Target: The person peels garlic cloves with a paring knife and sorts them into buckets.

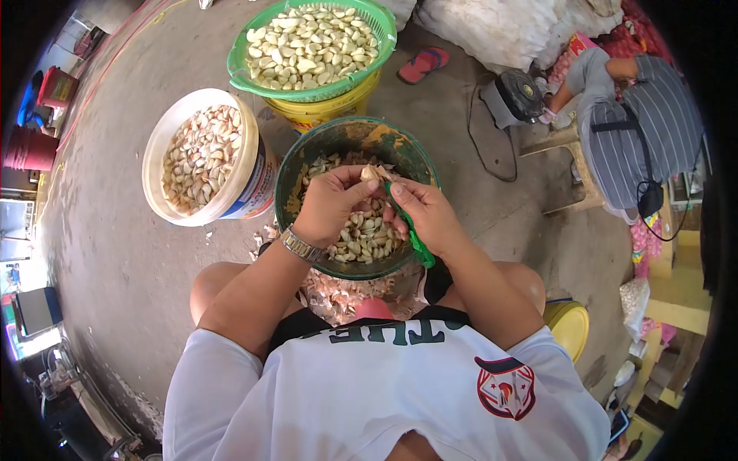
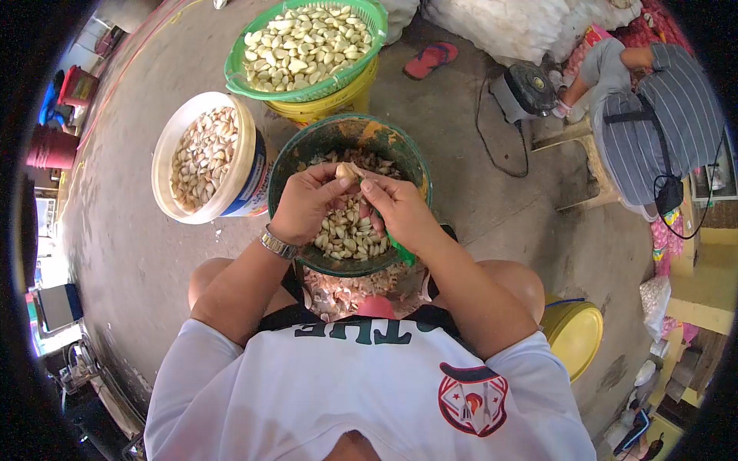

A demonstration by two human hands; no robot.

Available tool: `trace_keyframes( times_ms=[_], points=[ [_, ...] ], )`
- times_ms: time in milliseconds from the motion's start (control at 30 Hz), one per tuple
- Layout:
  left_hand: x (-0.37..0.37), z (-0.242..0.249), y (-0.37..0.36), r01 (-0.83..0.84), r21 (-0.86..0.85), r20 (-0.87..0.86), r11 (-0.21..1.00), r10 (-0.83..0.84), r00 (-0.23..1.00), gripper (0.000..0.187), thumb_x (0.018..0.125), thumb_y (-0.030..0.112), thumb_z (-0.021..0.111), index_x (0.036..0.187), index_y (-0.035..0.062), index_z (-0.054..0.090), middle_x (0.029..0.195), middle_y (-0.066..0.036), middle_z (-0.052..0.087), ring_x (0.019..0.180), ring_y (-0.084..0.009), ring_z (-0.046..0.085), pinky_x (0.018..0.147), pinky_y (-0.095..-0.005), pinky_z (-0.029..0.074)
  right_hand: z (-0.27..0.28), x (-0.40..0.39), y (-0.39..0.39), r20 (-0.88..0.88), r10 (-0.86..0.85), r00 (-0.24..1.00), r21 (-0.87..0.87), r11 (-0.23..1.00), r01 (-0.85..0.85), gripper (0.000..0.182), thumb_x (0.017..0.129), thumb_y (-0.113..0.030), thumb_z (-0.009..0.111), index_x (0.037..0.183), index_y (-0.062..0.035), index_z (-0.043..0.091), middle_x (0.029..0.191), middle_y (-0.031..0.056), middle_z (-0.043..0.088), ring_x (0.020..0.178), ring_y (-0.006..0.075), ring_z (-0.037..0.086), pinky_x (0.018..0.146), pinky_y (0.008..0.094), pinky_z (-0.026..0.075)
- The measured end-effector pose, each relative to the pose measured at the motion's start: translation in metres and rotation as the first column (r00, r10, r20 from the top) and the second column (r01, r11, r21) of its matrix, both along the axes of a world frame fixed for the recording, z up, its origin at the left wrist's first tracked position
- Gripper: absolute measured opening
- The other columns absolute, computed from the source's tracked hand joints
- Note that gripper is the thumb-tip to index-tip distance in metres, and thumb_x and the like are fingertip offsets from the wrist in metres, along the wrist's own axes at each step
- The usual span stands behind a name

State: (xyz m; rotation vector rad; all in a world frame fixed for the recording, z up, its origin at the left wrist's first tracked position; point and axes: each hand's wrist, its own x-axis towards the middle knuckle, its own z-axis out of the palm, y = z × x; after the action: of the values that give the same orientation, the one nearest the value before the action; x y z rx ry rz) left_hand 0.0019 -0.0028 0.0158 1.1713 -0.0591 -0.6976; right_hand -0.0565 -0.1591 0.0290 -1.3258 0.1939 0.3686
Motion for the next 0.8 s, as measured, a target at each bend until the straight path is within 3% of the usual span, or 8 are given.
trace_keyframes(
  times_ms=[233, 433, 600, 667, 800],
  points=[
    [-0.001, 0.002, 0.002, -0.036, 0.074, 0.045, 0.997, 0.032, 0.998, 0.023, 0.072, 0.012, 0.066, 0.087, -0.0005, 0.053, 0.076, -0.003, 0.056, 0.065, -0.0078, 0.053, 0.056, -0.0191, 0.045, 0.006, -0.002, 0.0, 0.025, 0.086, 0.996, -0.058, 0.995, -0.085, 0.037, 0.088, -0.026, 0.041, 0.121, -0.008, 0.043, 0.069, 0.0043, 0.051, 0.048, 0.0071, 0.042, 0.045, 0.0181, 0.036],
    [-0.002, 0.001, 0.002, -0.014, 0.089, 0.098, 0.996, 0.005, 0.995, 0.018, 0.072, 0.01, 0.065, 0.083, 0.0021, 0.052, 0.074, -0.002, 0.054, 0.062, -0.0075, 0.052, 0.054, -0.0187, 0.044, 0.004, -0.002, -0.002, 0.06, 0.094, 0.994, -0.109, 0.99, -0.087, 0.034, 0.087, -0.022, 0.045, 0.119, -0.0112, 0.046, 0.064, 0.0, 0.05, 0.046, 0.0049, 0.043, 0.042, 0.0171, 0.035],
    [-0.003, -0.005, 0.001, -0.028, 0.104, 0.121, 0.994, 0.016, 0.993, 0.022, 0.07, 0.01, 0.068, 0.08, -0.0009, 0.052, 0.073, -0.004, 0.056, 0.061, -0.0081, 0.053, 0.053, -0.019, 0.045, 0.001, -0.003, 0.004, 0.196, 0.072, 0.978, -0.31, 0.951, -0.008, 0.032, 0.086, -0.022, 0.047, 0.115, -0.0087, 0.05, 0.063, -0.0003, 0.049, 0.047, 0.005, 0.042, 0.041, 0.0186, 0.035],
    [-0.003, -0.006, 0.001, -0.016, 0.09, 0.117, 0.996, 0.005, 0.993, 0.022, 0.07, 0.01, 0.068, 0.08, -0.0011, 0.052, 0.073, -0.004, 0.056, 0.061, -0.0082, 0.053, 0.053, -0.0193, 0.045, 0.001, -0.004, 0.003, 0.153, 0.031, 0.988, -0.23, 0.973, 0.005, 0.031, 0.085, -0.023, 0.048, 0.112, -0.0069, 0.052, 0.062, -0.0002, 0.048, 0.047, 0.0053, 0.042, 0.04, 0.0196, 0.035],
    [0.001, -0.005, 0.004, 0.057, -0.034, 0.025, 0.998, -0.056, 0.998, 0.021, 0.074, 0.01, 0.063, 0.089, -0.001, 0.053, 0.078, -0.006, 0.057, 0.064, -0.0105, 0.054, 0.058, -0.0214, 0.045, 0.014, -0.003, 0.0, -0.162, -0.066, 0.985, 0.164, 0.982, 0.093, 0.024, 0.085, -0.023, 0.049, 0.094, -0.002, 0.054, 0.061, 0.0011, 0.047, 0.044, 0.0062, 0.039, 0.038, 0.0198, 0.032]
  ],
)
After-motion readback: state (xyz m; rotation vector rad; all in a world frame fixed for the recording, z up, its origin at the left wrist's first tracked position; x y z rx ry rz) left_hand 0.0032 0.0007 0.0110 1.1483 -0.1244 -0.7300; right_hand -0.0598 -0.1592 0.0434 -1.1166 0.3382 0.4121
